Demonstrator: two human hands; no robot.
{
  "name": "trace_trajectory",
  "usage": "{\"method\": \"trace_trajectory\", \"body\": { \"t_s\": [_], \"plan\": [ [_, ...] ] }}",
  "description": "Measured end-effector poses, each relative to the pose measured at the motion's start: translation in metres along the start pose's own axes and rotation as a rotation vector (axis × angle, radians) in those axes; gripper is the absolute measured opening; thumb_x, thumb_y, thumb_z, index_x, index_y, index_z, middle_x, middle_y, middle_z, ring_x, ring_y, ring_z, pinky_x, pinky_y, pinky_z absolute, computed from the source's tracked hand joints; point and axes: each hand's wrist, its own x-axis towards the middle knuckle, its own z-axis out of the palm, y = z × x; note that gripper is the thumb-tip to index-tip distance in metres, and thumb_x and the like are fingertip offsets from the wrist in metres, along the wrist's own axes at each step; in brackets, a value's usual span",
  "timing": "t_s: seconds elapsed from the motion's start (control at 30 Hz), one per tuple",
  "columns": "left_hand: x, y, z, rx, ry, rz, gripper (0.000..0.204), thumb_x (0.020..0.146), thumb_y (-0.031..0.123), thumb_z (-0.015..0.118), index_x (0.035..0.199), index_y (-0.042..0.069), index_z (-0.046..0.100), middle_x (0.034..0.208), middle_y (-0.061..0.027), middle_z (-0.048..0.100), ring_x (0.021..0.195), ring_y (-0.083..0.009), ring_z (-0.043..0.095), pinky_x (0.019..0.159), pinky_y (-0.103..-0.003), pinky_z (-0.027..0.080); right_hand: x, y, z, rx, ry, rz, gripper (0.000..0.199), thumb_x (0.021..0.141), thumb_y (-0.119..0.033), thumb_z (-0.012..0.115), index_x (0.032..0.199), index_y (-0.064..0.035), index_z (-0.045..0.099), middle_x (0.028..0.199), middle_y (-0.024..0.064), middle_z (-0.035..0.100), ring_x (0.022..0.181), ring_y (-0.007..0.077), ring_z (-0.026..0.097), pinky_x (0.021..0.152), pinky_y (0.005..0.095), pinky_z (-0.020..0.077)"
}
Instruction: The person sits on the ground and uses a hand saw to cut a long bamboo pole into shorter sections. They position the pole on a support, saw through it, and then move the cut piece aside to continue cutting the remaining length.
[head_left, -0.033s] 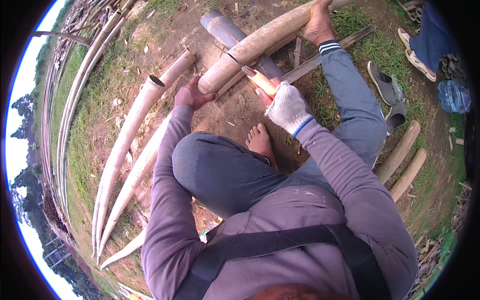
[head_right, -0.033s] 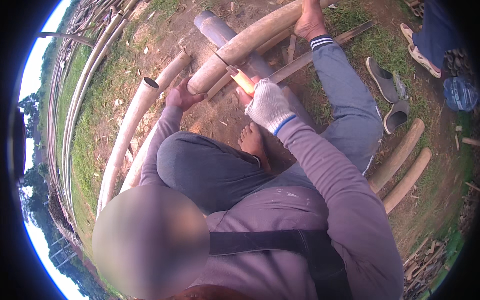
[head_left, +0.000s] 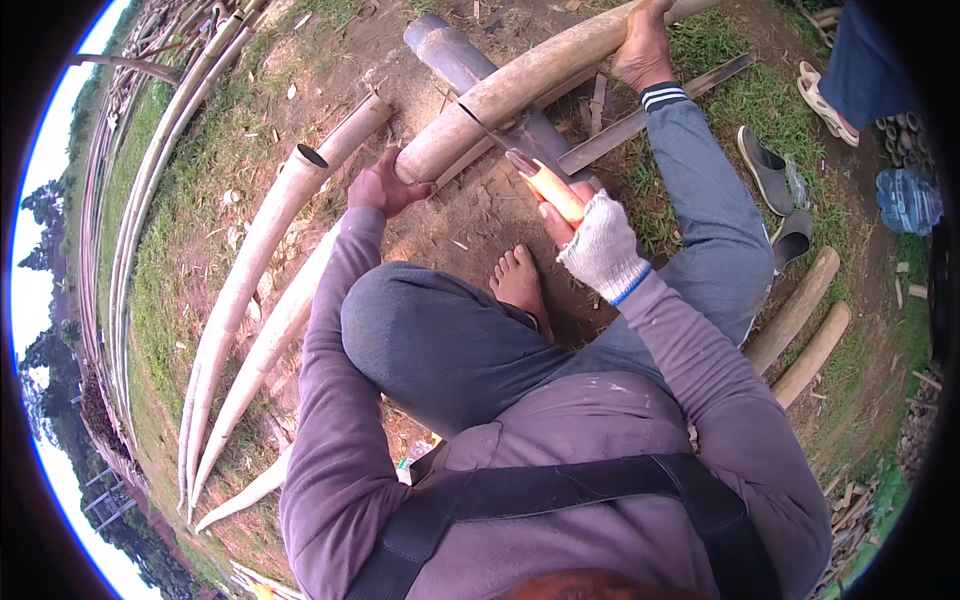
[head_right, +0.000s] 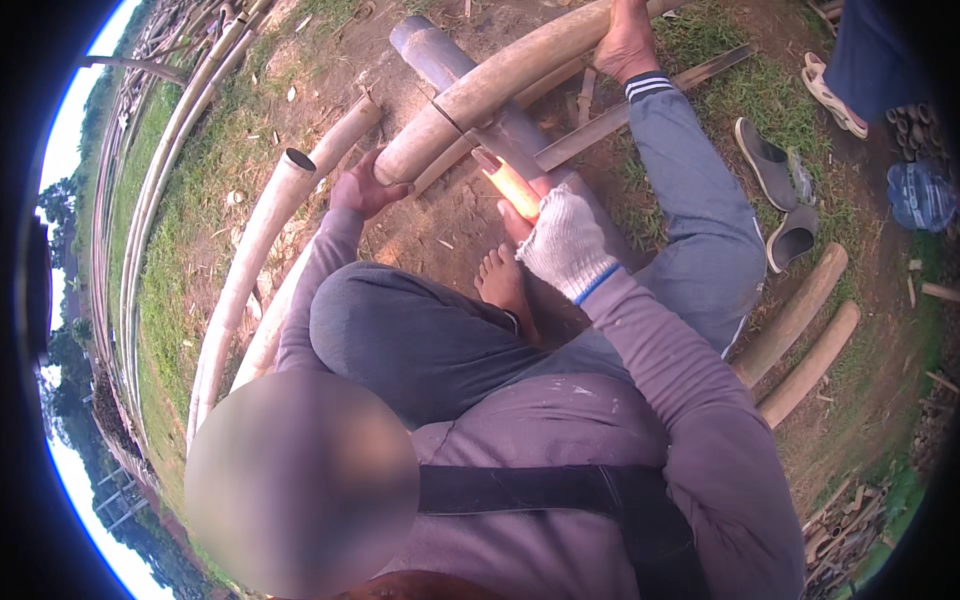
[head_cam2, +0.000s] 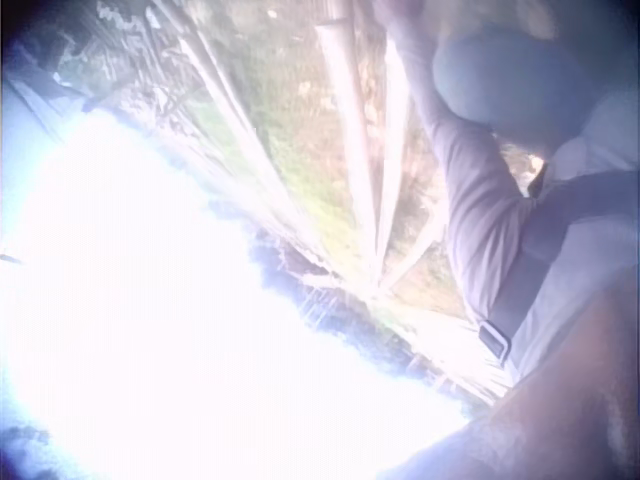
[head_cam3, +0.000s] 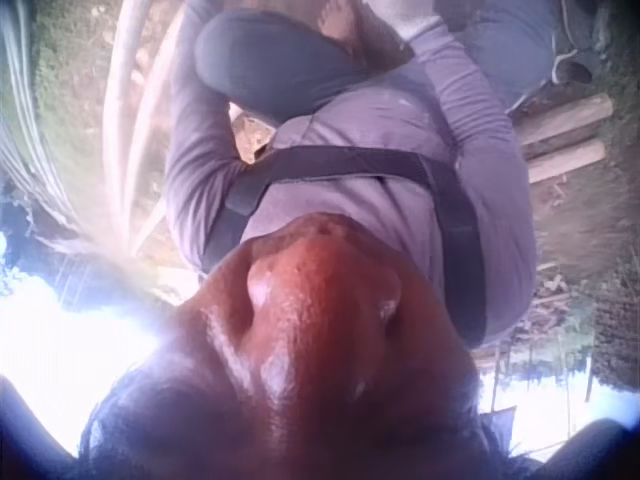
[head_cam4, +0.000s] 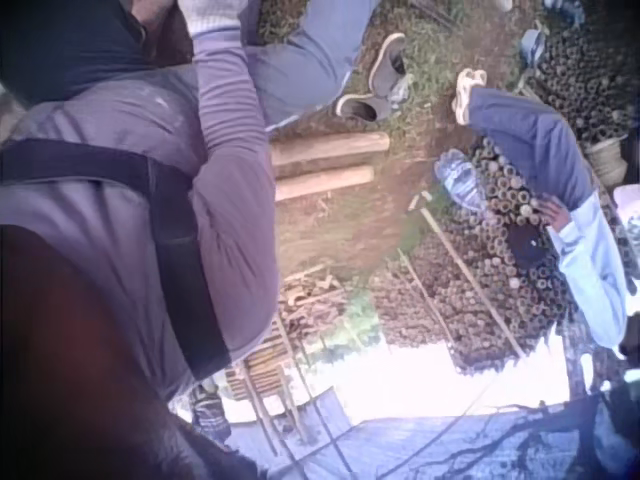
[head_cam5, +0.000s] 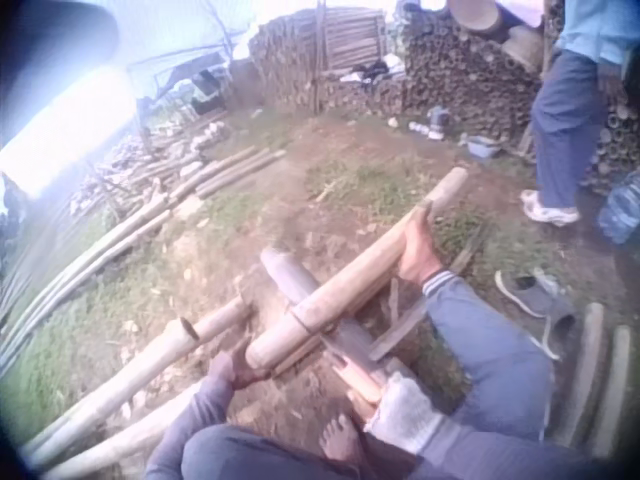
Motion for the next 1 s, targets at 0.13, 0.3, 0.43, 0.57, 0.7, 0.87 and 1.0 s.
{"method": "trace_trajectory", "body": {
  "t_s": [0.13, 0.3, 0.43, 0.57, 0.7, 0.87, 1.0],
  "plan": [
    [-0.003, -0.006, 0.014, 0.008, 0.039, 0.044, 0.104, 0.070, 0.071, 0.086, 0.152, 0.015, 0.056, 0.120, -0.0219, 0.078, 0.114, -0.0403, 0.075, 0.100, -0.049, 0.059, -0.085, -0.005, -0.067, 0.245, -0.001, 0.040, 0.026, 0.097, -0.019, 0.080, 0.108, 0.0000, 0.065, 0.076, 0.0151, 0.066, 0.065, 0.0297, 0.069, 0.060, 0.0399, 0.0525],
    [0.004, 0.009, 0.011, 0.039, 0.050, 0.055, 0.109, 0.070, 0.070, 0.087, 0.157, 0.014, 0.052, 0.125, -0.0225, 0.077, 0.118, -0.0391, 0.074, 0.102, -0.049, 0.058, 0.055, 0.016, 0.037, 0.002, 0.024, 0.110, 0.045, 0.098, -0.044, 0.075, 0.101, 0.0006, 0.070, 0.078, 0.0267, 0.070, 0.077, 0.0476, 0.072, 0.067, 0.0515, 0.0568],
    [0.007, 0.002, 0.008, 0.097, 0.052, 0.051, 0.112, 0.069, 0.069, 0.087, 0.159, 0.014, 0.050, 0.129, -0.0226, 0.076, 0.122, -0.0385, 0.073, 0.104, -0.048, 0.058, 0.089, 0.000, 0.051, 0.041, 0.014, 0.122, 0.044, 0.100, -0.042, 0.074, 0.101, 0.0017, 0.068, 0.085, 0.0264, 0.072, 0.083, 0.0466, 0.073, 0.070, 0.0487, 0.0574],
    [-0.002, 0.007, 0.004, 0.079, 0.079, 0.058, 0.110, 0.068, 0.068, 0.088, 0.157, 0.014, 0.052, 0.127, -0.0217, 0.077, 0.121, -0.0382, 0.074, 0.103, -0.048, 0.059, -0.032, 0.003, -0.030, 0.096, -0.009, 0.063, 0.030, 0.098, -0.026, 0.079, 0.107, 0.0009, 0.068, 0.085, 0.0223, 0.071, 0.076, 0.0416, 0.071, 0.068, 0.0445, 0.0562],
    [-0.001, 0.001, 0.008, 0.078, 0.084, 0.050, 0.109, 0.067, 0.068, 0.088, 0.157, 0.016, 0.053, 0.127, -0.0213, 0.077, 0.118, -0.0380, 0.075, 0.102, -0.047, 0.059, -0.050, -0.004, -0.046, 0.328, 0.103, 0.098, 0.026, 0.095, -0.021, 0.083, 0.104, -0.0010, 0.068, 0.080, 0.0218, 0.069, 0.066, 0.0396, 0.067, 0.061, 0.0434, 0.0537],
    [0.012, 0.004, 0.015, 0.088, 0.132, 0.101, 0.113, 0.066, 0.069, 0.089, 0.158, 0.015, 0.052, 0.128, -0.0216, 0.077, 0.119, -0.0387, 0.074, 0.103, -0.047, 0.059, 0.092, 0.022, 0.064, 0.094, 0.159, 0.037, 0.046, 0.098, -0.044, 0.076, 0.096, 0.0014, 0.071, 0.081, 0.0269, 0.072, 0.081, 0.0474, 0.073, 0.069, 0.0513, 0.0574],
    [0.002, -0.003, 0.009, 0.124, 0.139, 0.050, 0.117, 0.065, 0.070, 0.089, 0.160, 0.012, 0.051, 0.130, -0.0220, 0.076, 0.121, -0.0389, 0.074, 0.104, -0.048, 0.058, 0.049, 0.004, 0.017, 0.018, -0.045, 0.096, 0.043, 0.097, -0.041, 0.076, 0.101, 0.0012, 0.069, 0.083, 0.0275, 0.071, 0.080, 0.0472, 0.072, 0.072, 0.0519, 0.0571]
  ]
}}
